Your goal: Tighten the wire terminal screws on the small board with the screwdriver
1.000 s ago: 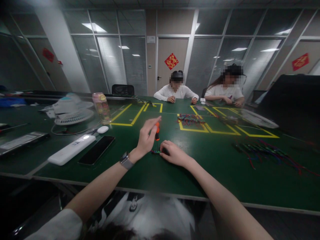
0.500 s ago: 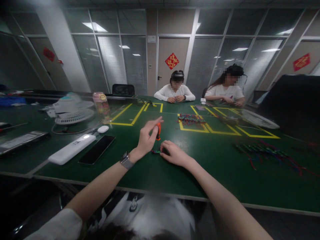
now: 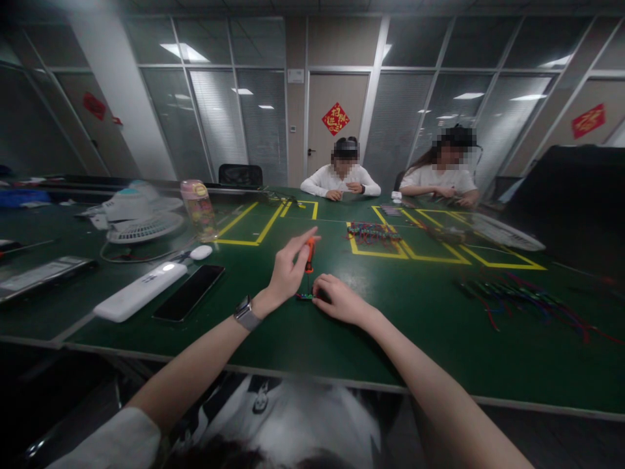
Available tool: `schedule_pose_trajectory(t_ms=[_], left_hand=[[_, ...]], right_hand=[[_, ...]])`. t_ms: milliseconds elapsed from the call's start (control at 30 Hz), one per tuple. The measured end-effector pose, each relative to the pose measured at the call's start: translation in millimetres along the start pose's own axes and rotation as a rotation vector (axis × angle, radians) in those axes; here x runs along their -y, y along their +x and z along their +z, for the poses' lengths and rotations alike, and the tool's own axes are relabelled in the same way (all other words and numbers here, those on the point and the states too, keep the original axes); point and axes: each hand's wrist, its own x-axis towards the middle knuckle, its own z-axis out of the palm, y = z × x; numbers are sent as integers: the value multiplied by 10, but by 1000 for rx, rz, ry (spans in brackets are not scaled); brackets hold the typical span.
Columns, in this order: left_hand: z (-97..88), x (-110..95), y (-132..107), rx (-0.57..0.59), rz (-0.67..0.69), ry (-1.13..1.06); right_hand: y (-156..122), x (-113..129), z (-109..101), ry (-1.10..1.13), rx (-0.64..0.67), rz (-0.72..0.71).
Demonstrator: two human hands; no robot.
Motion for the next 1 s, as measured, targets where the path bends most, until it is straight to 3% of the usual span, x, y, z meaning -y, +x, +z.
schedule_pose_trajectory(t_ms=[200, 433, 667, 900, 1000], left_hand=[[3, -11, 5, -65, -20, 117], [-6, -19, -3, -2, 14, 23], [1, -25, 8, -94, -3, 104], [-5, -31, 4, -33, 27, 26], [1, -34, 13, -90, 5, 86]], right_hand=[[-4, 5, -3, -1, 0, 14], [-8, 2, -4, -2, 1, 8], [-15, 0, 2, 4, -11, 3], [-4, 15, -12, 3, -3, 3], [-1, 27, -22, -5, 3, 16]])
